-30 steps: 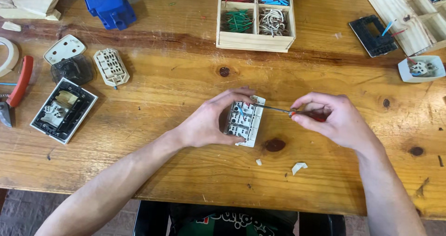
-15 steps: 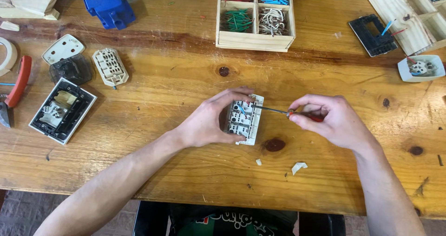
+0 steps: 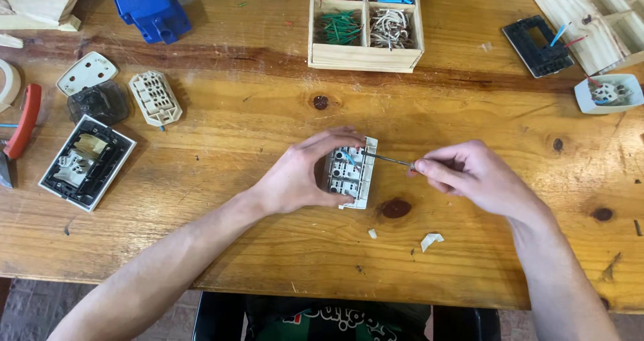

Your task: The person uses a screwdriver to tighten screws on several small electrical components placed on a wooden workbench. They handle multiple white and black plastic housings, securing internal wires and parts one at a time.

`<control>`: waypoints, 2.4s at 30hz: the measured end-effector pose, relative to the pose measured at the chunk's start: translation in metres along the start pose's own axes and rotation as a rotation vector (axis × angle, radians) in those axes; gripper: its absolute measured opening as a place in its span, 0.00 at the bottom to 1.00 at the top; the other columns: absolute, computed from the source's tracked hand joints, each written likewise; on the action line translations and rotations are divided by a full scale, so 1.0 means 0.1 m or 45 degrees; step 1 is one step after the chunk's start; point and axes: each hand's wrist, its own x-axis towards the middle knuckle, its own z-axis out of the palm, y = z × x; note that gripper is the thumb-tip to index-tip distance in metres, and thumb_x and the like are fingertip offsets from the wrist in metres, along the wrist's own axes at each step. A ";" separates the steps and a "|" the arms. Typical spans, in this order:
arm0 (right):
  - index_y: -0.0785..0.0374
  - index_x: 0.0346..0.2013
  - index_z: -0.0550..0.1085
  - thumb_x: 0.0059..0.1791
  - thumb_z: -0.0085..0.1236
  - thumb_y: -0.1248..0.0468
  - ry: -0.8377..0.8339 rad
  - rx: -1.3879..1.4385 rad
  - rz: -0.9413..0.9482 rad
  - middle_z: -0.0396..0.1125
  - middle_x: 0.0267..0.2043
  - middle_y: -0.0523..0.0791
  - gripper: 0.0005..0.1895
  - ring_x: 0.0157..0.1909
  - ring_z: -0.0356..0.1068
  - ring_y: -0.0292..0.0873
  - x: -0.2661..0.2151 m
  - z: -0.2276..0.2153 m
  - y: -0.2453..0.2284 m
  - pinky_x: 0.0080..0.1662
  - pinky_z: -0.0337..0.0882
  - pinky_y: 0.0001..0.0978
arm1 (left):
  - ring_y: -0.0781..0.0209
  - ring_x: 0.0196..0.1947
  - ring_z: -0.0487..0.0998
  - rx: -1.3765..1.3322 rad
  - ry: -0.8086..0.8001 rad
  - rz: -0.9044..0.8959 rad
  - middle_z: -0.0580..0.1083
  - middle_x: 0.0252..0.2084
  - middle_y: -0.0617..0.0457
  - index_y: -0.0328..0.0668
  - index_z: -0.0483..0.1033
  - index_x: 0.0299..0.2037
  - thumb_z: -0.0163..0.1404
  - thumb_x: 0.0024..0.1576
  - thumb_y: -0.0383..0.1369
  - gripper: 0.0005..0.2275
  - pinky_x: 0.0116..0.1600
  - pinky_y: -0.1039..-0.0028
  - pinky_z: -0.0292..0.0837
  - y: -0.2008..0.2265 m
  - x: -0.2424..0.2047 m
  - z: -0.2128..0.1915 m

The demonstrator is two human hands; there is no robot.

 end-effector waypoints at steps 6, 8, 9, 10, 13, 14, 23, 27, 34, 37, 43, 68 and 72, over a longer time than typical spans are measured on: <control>0.58 0.54 0.89 0.54 0.72 0.58 0.336 -0.373 -0.458 0.87 0.53 0.42 0.15 0.48 0.86 0.36 0.08 0.20 0.20 0.54 0.80 0.30 | 0.49 0.83 0.70 0.078 -0.025 -0.204 0.73 0.80 0.39 0.46 0.75 0.74 0.79 0.47 0.42 0.42 0.86 0.59 0.59 0.02 -0.02 -0.02; 0.55 0.45 0.84 0.47 0.81 0.68 0.566 -0.601 -0.755 0.83 0.46 0.41 0.15 0.50 0.83 0.47 0.29 0.33 0.92 0.51 0.82 0.37 | 0.27 0.75 0.77 -0.024 -0.027 -0.184 0.77 0.74 0.30 0.33 0.77 0.72 0.78 0.47 0.36 0.40 0.77 0.42 0.75 0.15 0.01 -0.06; 0.55 0.45 0.84 0.47 0.81 0.68 0.570 -0.600 -0.753 0.83 0.46 0.41 0.15 0.50 0.83 0.47 0.29 0.35 0.78 0.51 0.82 0.37 | 0.27 0.75 0.77 -0.023 -0.031 -0.183 0.77 0.74 0.30 0.33 0.77 0.72 0.78 0.47 0.36 0.40 0.77 0.42 0.75 0.12 0.01 -0.07; 0.57 0.47 0.83 0.49 0.79 0.69 0.548 -0.627 -0.809 0.82 0.47 0.43 0.15 0.49 0.83 0.49 0.28 0.37 0.65 0.50 0.83 0.40 | 0.29 0.75 0.77 -0.021 -0.014 -0.194 0.77 0.74 0.31 0.35 0.77 0.72 0.78 0.46 0.37 0.41 0.76 0.43 0.76 0.09 0.00 -0.07; 0.61 0.57 0.80 0.49 0.80 0.64 0.507 -0.590 -0.726 0.80 0.46 0.50 0.24 0.47 0.83 0.56 0.07 0.39 0.25 0.48 0.83 0.49 | 0.29 0.77 0.76 -0.029 -0.037 -0.200 0.77 0.74 0.33 0.37 0.77 0.73 0.78 0.46 0.39 0.42 0.77 0.43 0.75 0.05 0.02 -0.05; 0.63 0.66 0.78 0.47 0.84 0.58 0.475 -0.531 -0.617 0.79 0.44 0.56 0.35 0.45 0.83 0.61 0.00 0.38 0.09 0.48 0.83 0.56 | 0.29 0.78 0.74 -0.026 -0.050 -0.197 0.77 0.75 0.33 0.38 0.76 0.74 0.78 0.47 0.39 0.42 0.78 0.42 0.74 0.05 0.01 -0.05; 0.59 0.46 0.81 0.51 0.81 0.66 0.630 -0.634 -0.784 0.78 0.41 0.45 0.14 0.41 0.82 0.52 0.12 0.36 0.27 0.41 0.81 0.41 | 0.25 0.76 0.76 -0.032 -0.065 -0.151 0.78 0.72 0.27 0.33 0.77 0.72 0.78 0.47 0.35 0.40 0.76 0.39 0.74 0.15 0.06 -0.06; 0.56 0.54 0.81 0.50 0.82 0.61 0.641 -0.633 -0.728 0.78 0.44 0.46 0.21 0.46 0.83 0.54 0.07 0.43 0.23 0.45 0.84 0.48 | 0.28 0.78 0.74 -0.041 -0.082 -0.196 0.77 0.75 0.29 0.34 0.76 0.73 0.77 0.48 0.37 0.41 0.78 0.40 0.73 0.13 0.02 -0.06; 0.58 0.43 0.82 0.58 0.71 0.58 0.518 -0.692 -0.674 0.75 0.35 0.45 0.07 0.38 0.81 0.53 0.07 0.39 0.15 0.40 0.80 0.43 | 0.27 0.77 0.75 -0.034 -0.083 -0.191 0.77 0.74 0.28 0.33 0.76 0.73 0.77 0.48 0.36 0.41 0.78 0.40 0.73 0.19 0.03 -0.09; 0.53 0.46 0.80 0.52 0.80 0.57 0.662 -0.872 -0.765 0.75 0.39 0.40 0.15 0.39 0.82 0.48 0.11 0.42 0.28 0.40 0.82 0.39 | 0.27 0.77 0.74 -0.021 -0.080 -0.174 0.76 0.75 0.30 0.34 0.76 0.73 0.78 0.47 0.38 0.41 0.78 0.40 0.73 0.13 0.04 -0.07; 0.59 0.52 0.81 0.58 0.69 0.55 0.547 -0.735 -0.662 0.79 0.37 0.50 0.13 0.40 0.83 0.57 0.03 0.40 0.05 0.41 0.83 0.51 | 0.27 0.77 0.75 -0.008 -0.083 -0.186 0.77 0.75 0.31 0.36 0.76 0.73 0.78 0.47 0.37 0.41 0.78 0.40 0.73 0.12 0.04 -0.07; 0.43 0.60 0.75 0.55 0.76 0.55 0.833 -0.828 -0.315 0.83 0.46 0.44 0.22 0.48 0.85 0.55 0.11 0.37 0.29 0.50 0.82 0.52 | 0.29 0.78 0.74 -0.012 -0.108 -0.211 0.76 0.76 0.33 0.43 0.76 0.75 0.78 0.47 0.38 0.42 0.78 0.41 0.73 0.09 0.05 -0.06; 0.55 0.58 0.82 0.54 0.76 0.64 0.585 0.093 -0.426 0.73 0.31 0.41 0.17 0.34 0.74 0.36 0.25 0.38 -0.05 0.44 0.75 0.28 | 0.26 0.77 0.74 -0.016 -0.137 -0.221 0.75 0.75 0.28 0.38 0.75 0.75 0.77 0.48 0.35 0.40 0.78 0.39 0.73 0.16 0.08 -0.08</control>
